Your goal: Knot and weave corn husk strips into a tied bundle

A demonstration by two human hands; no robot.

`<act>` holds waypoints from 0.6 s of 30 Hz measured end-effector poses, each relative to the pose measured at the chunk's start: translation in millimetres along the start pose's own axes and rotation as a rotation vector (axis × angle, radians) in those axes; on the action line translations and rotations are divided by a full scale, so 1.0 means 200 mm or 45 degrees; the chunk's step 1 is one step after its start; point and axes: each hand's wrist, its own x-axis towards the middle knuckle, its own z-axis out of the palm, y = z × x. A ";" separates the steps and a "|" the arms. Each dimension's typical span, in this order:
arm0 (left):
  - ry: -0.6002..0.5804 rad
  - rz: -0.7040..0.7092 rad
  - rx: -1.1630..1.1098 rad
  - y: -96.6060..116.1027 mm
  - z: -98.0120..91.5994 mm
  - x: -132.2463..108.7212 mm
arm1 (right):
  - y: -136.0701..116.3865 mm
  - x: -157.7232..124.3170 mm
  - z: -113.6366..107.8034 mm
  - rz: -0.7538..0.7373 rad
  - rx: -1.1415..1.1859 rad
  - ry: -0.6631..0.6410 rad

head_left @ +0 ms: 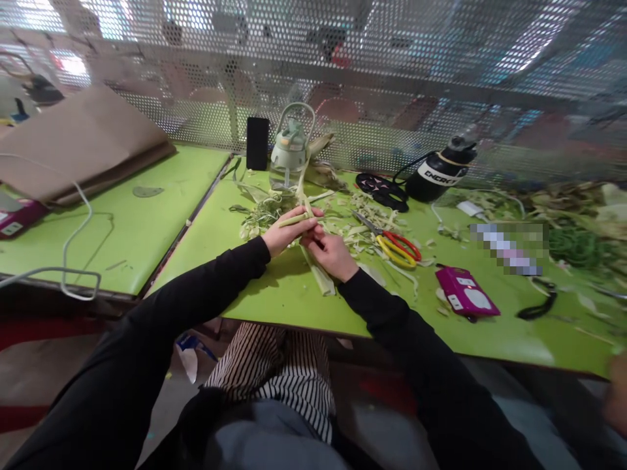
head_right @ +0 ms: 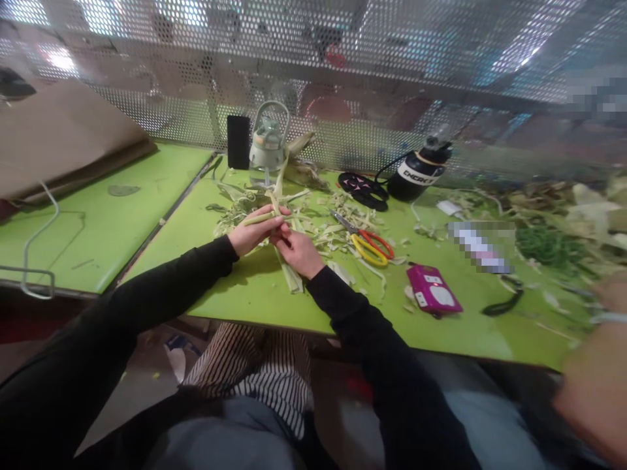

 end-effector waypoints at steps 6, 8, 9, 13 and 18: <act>0.014 0.045 0.028 0.02 0.00 -0.01 | -0.01 0.02 0.01 -0.018 -0.006 0.010; 0.010 0.045 0.026 0.03 0.00 -0.01 | -0.02 0.03 0.01 -0.024 -0.010 0.013; 0.007 0.046 0.021 0.03 -0.01 -0.01 | -0.02 0.04 0.01 -0.028 -0.011 0.016; 0.017 0.068 0.011 0.04 -0.01 -0.01 | -0.02 0.05 0.02 -0.043 -0.005 0.033; 0.002 0.058 -0.002 0.05 0.00 -0.02 | -0.03 0.05 0.02 -0.047 0.009 0.075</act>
